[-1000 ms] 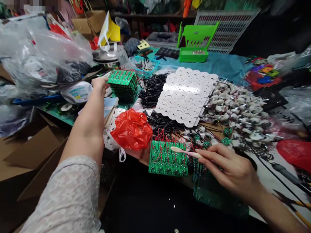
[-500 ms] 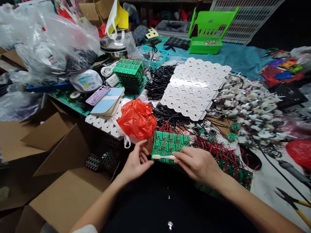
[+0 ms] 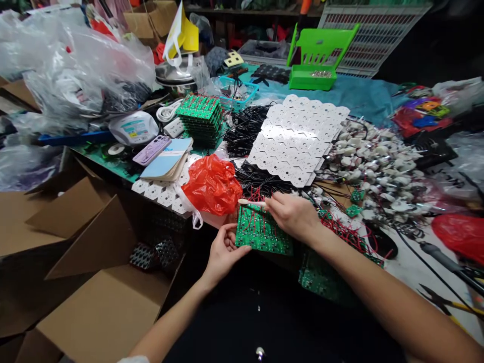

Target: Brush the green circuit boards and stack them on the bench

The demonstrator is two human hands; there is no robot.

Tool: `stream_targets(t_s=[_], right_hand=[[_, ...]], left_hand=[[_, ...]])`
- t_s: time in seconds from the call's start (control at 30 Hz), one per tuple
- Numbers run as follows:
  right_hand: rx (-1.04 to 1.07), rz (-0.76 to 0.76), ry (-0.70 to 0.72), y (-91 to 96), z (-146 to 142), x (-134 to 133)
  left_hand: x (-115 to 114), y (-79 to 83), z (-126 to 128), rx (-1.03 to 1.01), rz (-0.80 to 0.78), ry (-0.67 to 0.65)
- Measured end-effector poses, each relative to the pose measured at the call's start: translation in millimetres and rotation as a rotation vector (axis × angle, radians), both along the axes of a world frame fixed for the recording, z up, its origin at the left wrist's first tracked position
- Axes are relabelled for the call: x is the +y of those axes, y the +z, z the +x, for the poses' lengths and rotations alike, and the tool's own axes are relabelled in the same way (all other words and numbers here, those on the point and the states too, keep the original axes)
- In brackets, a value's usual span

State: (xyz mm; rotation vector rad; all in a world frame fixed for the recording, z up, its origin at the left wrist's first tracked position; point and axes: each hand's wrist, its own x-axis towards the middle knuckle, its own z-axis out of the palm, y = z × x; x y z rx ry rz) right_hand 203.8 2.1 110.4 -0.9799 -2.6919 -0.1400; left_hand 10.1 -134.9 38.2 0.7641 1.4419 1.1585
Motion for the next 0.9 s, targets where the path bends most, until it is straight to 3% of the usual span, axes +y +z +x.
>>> stream_targets(t_s=[0.1, 0.2, 0.37, 0.47, 0.7, 0.8, 0.9], right_hand=[[0.046, -0.023, -0.014, 9.8, 10.8, -2.5], [0.078, -0.123, 0.103, 18.0, 32.4, -23.3], [0.024, -0.142, 0.210, 14.6, 47.9, -51.5], [0.000, -0.087, 0.200, 7.1, 38.0, -43.5], [-0.030, 0.013, -0.009, 6.4, 20.8, 5.7], [0.032, -0.007, -0.025, 14.8, 30.4, 1.2], [0.054, -0.126, 0.082, 22.3, 46.1, -22.3]], left_hand=[[0.8, 0.3, -3.6, -0.041, -0.004, -0.025], [1.9, 1.1, -8.0, -0.125, -0.002, -0.057], [3.3, 4.7, -8.6, -0.131, -0.036, -0.030], [2.7, 5.4, -6.7, -0.091, -0.030, -0.018], [2.5, 5.1, -6.5, -0.060, -0.030, -0.011], [3.7, 5.9, -5.6, -0.052, -0.032, -0.006], [4.2, 7.4, -4.1, -0.047, -0.028, 0.008]])
